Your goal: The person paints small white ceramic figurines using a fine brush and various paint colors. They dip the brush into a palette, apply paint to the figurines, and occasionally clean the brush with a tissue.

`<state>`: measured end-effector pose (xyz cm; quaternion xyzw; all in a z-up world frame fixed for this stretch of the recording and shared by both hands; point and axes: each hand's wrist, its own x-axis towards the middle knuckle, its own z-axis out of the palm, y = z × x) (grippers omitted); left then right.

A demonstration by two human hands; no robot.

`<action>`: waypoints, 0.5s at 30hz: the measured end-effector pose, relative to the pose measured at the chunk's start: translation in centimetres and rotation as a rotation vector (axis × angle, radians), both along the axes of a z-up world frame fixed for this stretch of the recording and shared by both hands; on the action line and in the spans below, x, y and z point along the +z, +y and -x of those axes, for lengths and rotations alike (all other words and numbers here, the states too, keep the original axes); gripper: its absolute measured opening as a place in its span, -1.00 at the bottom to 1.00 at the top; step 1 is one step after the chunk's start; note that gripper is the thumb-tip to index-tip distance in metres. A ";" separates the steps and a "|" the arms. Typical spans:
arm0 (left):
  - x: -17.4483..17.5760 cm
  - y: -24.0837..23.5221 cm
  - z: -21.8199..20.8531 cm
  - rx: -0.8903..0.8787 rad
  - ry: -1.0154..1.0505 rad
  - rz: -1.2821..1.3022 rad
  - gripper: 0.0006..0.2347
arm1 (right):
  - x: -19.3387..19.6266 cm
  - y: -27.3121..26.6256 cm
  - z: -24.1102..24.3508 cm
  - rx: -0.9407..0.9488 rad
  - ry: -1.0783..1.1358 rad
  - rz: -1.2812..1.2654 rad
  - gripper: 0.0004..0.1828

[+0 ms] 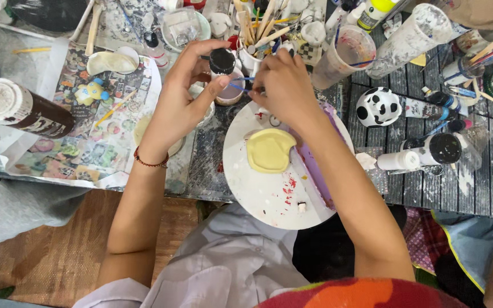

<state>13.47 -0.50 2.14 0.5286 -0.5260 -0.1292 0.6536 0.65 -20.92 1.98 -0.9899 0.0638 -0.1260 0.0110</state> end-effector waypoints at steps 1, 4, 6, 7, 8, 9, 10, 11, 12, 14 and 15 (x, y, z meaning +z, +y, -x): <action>-0.1 0.2 0.0 -0.007 0.004 0.007 -0.71 | 0.3 -0.1 0.1 -0.003 -0.021 -0.008 -0.83; -0.1 0.6 -0.2 0.008 0.018 -0.010 -0.67 | 1.4 -0.7 0.9 -0.005 -0.051 -0.059 -0.85; -0.2 1.2 -0.2 0.045 0.002 -0.029 -0.66 | 1.9 -0.9 1.5 -0.018 -0.058 -0.093 -0.87; -0.3 1.5 -0.2 0.062 -0.005 -0.039 -0.66 | 2.0 -0.9 1.7 -0.034 -0.059 -0.107 -0.89; -0.4 1.7 0.0 0.073 0.000 -0.028 -0.67 | 1.9 -0.9 1.8 -0.051 -0.060 -0.120 -0.90; -0.5 1.9 0.2 0.086 0.004 -0.014 -0.68 | 1.8 -0.8 1.8 -0.027 -0.072 -0.117 -0.90; -0.6 2.0 0.5 0.099 0.007 0.000 -0.69 | 1.5 -0.6 1.7 -0.004 -0.083 -0.114 -0.90; -0.7 2.1 0.7 0.119 0.037 -0.002 -0.68 | 1.3 -0.5 1.5 0.020 -0.096 -0.112 -0.90; -0.8 2.1 0.9 0.140 0.068 -0.003 -0.66 | 1.0 -0.3 1.3 -0.004 -0.102 -0.053 -0.91; -1.0 2.2 1.0 0.205 0.079 -0.019 -0.65 | 0.3 0.3 0.6 -0.049 -0.117 0.064 -0.92; -1.1 2.3 1.0 0.250 0.063 -0.035 -0.65 | 0.1 0.4 0.5 -0.029 -0.101 -0.045 -0.90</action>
